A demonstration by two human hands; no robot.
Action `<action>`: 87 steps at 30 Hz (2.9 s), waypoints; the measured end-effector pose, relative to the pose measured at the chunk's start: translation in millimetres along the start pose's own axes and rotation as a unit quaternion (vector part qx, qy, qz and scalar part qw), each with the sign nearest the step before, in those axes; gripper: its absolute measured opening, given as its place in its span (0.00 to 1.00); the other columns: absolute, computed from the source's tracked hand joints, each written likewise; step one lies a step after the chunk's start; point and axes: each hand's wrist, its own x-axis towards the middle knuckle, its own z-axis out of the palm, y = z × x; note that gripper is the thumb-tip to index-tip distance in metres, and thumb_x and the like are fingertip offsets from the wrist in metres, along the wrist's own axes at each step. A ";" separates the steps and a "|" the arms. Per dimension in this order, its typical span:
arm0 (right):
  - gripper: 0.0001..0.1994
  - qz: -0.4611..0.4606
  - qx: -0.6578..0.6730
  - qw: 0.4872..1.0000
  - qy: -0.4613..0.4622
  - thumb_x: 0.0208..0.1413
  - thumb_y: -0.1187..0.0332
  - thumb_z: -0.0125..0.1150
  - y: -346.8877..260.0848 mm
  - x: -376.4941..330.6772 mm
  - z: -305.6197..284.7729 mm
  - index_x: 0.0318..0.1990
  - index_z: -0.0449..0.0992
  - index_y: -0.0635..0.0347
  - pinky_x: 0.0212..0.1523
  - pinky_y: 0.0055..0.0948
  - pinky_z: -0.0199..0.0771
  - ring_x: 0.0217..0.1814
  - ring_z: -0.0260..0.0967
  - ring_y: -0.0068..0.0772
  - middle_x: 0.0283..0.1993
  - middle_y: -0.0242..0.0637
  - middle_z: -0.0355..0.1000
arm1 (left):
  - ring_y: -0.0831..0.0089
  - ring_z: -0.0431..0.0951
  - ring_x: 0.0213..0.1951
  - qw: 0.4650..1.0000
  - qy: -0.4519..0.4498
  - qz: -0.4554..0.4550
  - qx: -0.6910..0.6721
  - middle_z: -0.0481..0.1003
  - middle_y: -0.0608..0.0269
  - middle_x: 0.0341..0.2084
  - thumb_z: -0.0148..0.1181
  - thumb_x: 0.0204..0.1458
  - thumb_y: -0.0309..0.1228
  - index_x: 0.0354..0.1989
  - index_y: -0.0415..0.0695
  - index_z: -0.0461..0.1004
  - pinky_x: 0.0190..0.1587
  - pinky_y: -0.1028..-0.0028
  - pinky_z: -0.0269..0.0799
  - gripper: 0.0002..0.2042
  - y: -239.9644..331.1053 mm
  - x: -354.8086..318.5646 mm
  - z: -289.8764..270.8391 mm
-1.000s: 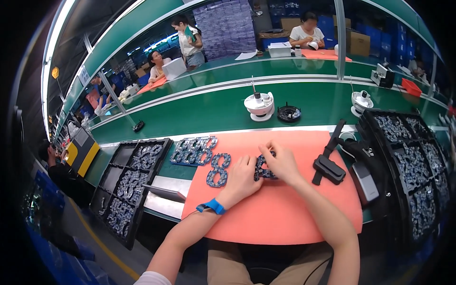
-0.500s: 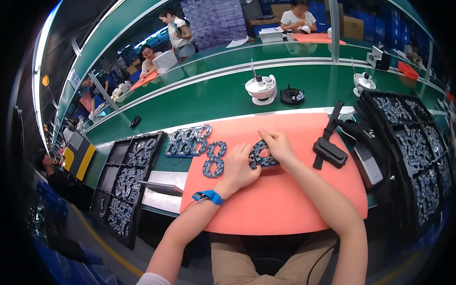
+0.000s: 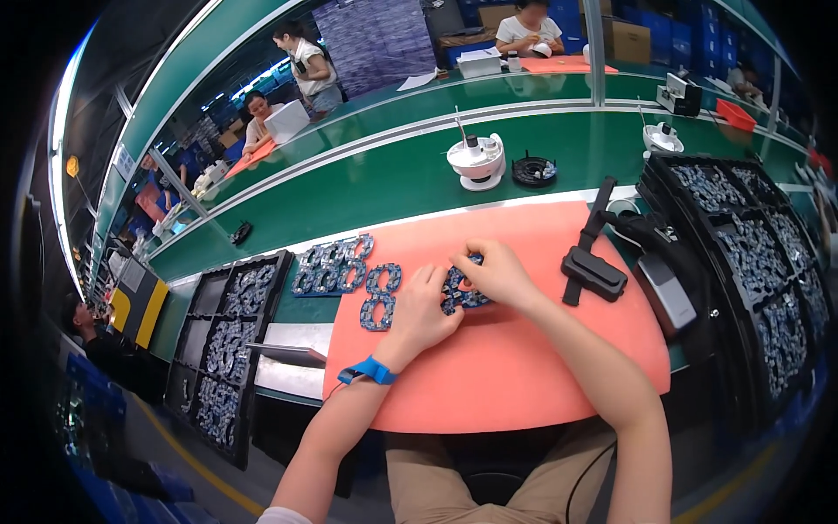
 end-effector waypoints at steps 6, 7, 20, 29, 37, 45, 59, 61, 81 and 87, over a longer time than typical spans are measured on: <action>0.16 -0.171 -0.362 0.911 0.095 0.53 0.60 0.55 -16.8 -14.9 9.9 0.22 0.77 0.62 0.23 0.35 0.71 0.18 0.71 0.40 0.16 0.45 0.71 | 0.56 0.69 0.36 0.997 -0.019 0.059 0.043 0.67 0.53 0.29 0.62 0.33 0.28 0.33 0.37 0.67 0.38 0.62 0.67 0.17 0.3 -0.4 -2.2; 0.18 -0.163 -0.352 0.916 0.105 0.54 0.59 0.54 -17.1 -16.4 12.7 0.21 0.77 0.63 0.22 0.37 0.69 0.17 0.70 0.43 0.17 0.46 0.70 | 0.56 0.69 0.35 0.997 0.002 0.073 0.040 0.67 0.53 0.29 0.61 0.32 0.28 0.33 0.37 0.67 0.37 0.62 0.68 0.17 1.2 -0.4 -1.4; 0.27 -0.156 -0.133 0.976 0.070 0.59 0.58 0.55 -1.3 -5.7 8.9 0.12 0.65 0.69 0.11 0.29 0.47 0.11 0.48 0.14 0.07 0.33 0.51 | 0.59 0.68 0.33 0.993 0.045 0.091 0.065 0.65 0.56 0.26 0.62 0.29 0.29 0.29 0.40 0.66 0.36 0.64 0.66 0.16 7.6 -1.7 -4.2; 0.28 -0.142 -0.099 0.981 0.082 0.59 0.58 0.55 1.1 -4.4 12.0 0.11 0.66 0.69 0.11 0.28 0.48 0.10 0.50 0.13 0.06 0.33 0.54 | 0.56 0.69 0.31 0.994 0.054 0.083 0.055 0.66 0.55 0.25 0.60 0.28 0.28 0.27 0.41 0.66 0.33 0.63 0.66 0.14 9.9 -2.4 -6.2; 0.29 -0.157 -0.102 0.981 0.057 0.58 0.56 0.56 1.0 -5.3 7.0 0.09 0.63 0.67 0.10 0.26 0.46 0.10 0.48 0.12 0.06 0.28 0.52 | 0.59 0.67 0.27 0.988 0.085 0.112 0.071 0.64 0.57 0.23 0.58 0.29 0.26 0.26 0.41 0.65 0.28 0.65 0.64 0.13 11.8 -0.3 -6.8; 0.26 0.029 0.213 0.974 -0.075 0.63 0.54 0.48 -20.2 -10.4 -4.4 0.12 0.65 0.57 0.16 0.17 0.52 0.13 0.53 0.12 0.12 0.24 0.59 | 0.74 0.56 0.19 0.958 0.134 -0.053 -0.246 0.56 0.62 0.19 0.57 0.44 0.27 0.27 0.40 0.57 0.21 0.71 0.53 0.12 9.9 -1.9 -8.4; 0.14 -0.280 -0.369 0.878 -0.122 0.54 0.56 0.55 -6.0 -33.4 33.0 0.36 0.70 0.57 0.22 0.37 0.70 0.20 0.71 0.40 0.20 0.35 0.72 | 0.89 0.54 0.17 0.805 0.147 -0.225 -0.528 0.56 0.75 0.16 0.55 0.52 0.28 0.22 0.46 0.58 0.17 0.83 0.46 0.12 -17.9 2.7 -9.4; 0.14 -0.292 -0.364 0.877 -0.119 0.55 0.56 0.53 -7.2 -33.9 31.6 0.37 0.70 0.58 0.22 0.39 0.69 0.19 0.71 0.41 0.18 0.36 0.71 | 0.89 0.53 0.17 0.803 0.148 -0.211 -0.537 0.56 0.76 0.16 0.55 0.52 0.28 0.23 0.46 0.58 0.16 0.83 0.46 0.11 -17.0 1.6 -8.1; 0.09 -0.331 -0.350 0.876 0.011 0.55 0.64 0.51 -4.2 -27.9 31.7 0.31 0.68 0.61 0.18 0.38 0.67 0.19 0.68 0.44 0.22 0.39 0.69 | 0.87 0.63 0.25 0.769 0.172 -0.249 -0.563 0.63 0.72 0.24 0.53 0.57 0.38 0.37 0.45 0.64 0.26 0.83 0.59 0.10 -12.3 5.3 -4.2; 0.09 -0.312 -0.335 0.889 0.014 0.56 0.64 0.51 -10.3 -31.0 33.9 0.33 0.68 0.61 0.21 0.41 0.69 0.21 0.69 0.44 0.23 0.40 0.69 | 0.89 0.59 0.23 0.826 0.175 -0.207 -0.495 0.62 0.74 0.22 0.60 0.53 0.32 0.34 0.45 0.61 0.23 0.85 0.55 0.12 -4.6 5.4 -13.8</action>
